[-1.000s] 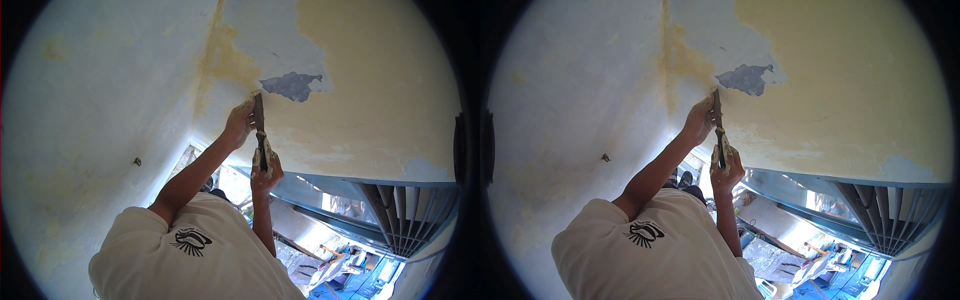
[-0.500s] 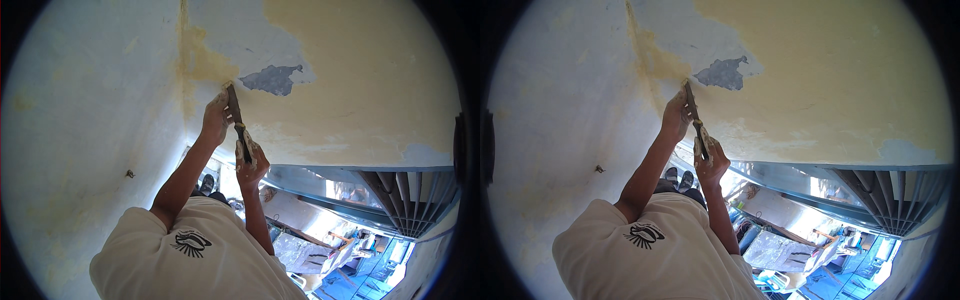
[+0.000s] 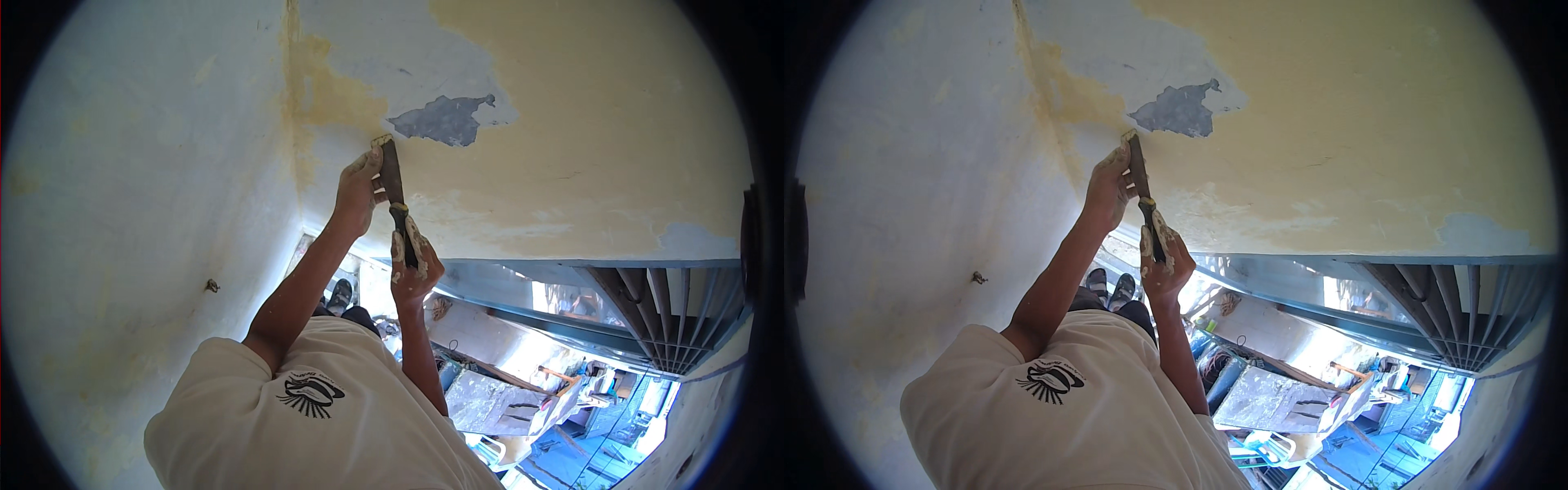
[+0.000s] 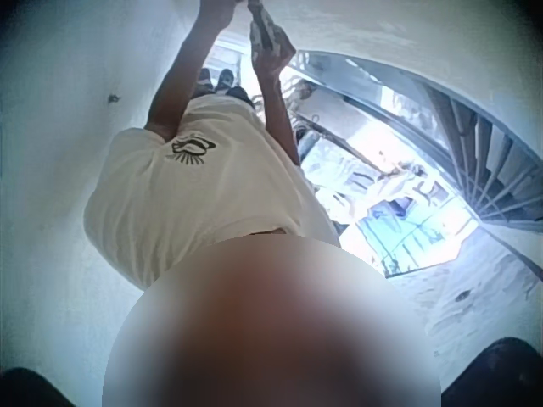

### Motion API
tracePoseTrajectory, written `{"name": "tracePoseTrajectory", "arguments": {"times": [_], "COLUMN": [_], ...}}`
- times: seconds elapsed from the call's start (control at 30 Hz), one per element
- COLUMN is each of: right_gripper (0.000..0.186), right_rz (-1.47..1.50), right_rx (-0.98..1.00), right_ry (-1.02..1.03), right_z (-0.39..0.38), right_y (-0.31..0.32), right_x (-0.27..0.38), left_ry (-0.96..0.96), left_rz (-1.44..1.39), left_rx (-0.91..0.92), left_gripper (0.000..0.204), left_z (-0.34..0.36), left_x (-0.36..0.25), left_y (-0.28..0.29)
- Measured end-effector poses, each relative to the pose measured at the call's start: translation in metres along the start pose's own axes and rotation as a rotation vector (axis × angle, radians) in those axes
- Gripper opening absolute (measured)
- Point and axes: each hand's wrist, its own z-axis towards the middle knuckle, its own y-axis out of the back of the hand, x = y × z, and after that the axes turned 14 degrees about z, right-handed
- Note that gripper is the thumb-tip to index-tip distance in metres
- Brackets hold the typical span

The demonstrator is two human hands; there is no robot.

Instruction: The person scrapes and patches a ceiling corner with a putty knife, applying plaster to the surface.

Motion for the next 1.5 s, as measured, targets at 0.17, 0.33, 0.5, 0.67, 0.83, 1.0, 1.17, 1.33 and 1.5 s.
{"name": "tracePoseTrajectory", "arguments": {"times": [0.17,0.33,0.5,0.67,0.83,1.0,1.17,1.33,1.5], "right_gripper": [0.020,0.023,0.035,0.031,0.026,0.021,0.021,0.019,0.019], "right_rz": [0.024,-0.030,0.036,0.076,-0.070,-0.046,-0.092,-0.073,-0.036], "right_rx": [0.040,-0.036,-0.012,-0.036,-0.027,-0.083,-0.060,-0.075,-0.008], "right_ry": [-0.053,-0.012,-0.087,-0.121,-0.020,0.016,0.028,0.105,0.008], "right_z": [-0.004,-0.006,-0.003,0.001,0.011,0.022,0.024,0.031,0.033], "right_y": [0.000,-0.004,-0.007,-0.003,-0.007,-0.009,-0.007,-0.011,0.001], "right_x": [-0.001,-0.006,0.010,0.017,0.033,0.037,0.047,0.044,0.050], "left_ry": [-0.067,-0.058,-0.038,-0.051,-0.095,-0.077,-0.041,-0.026,-0.045], "left_rz": [0.007,0.018,0.061,0.049,0.100,0.071,0.030,-0.011,-0.065], "left_rx": [0.021,-0.018,0.020,0.099,0.138,0.125,0.153,0.161,0.180], "left_gripper": [0.027,0.025,0.027,0.025,0.023,0.023,0.022,0.023,0.024], "left_z": [0.002,0.004,-0.003,-0.013,-0.010,-0.010,-0.014,-0.011,-0.016], "left_x": [-0.003,-0.004,-0.003,-0.016,-0.035,-0.038,-0.041,-0.048,-0.048], "left_y": [0.007,0.001,0.008,0.004,0.000,-0.003,0.000,-0.004,-0.003]}}
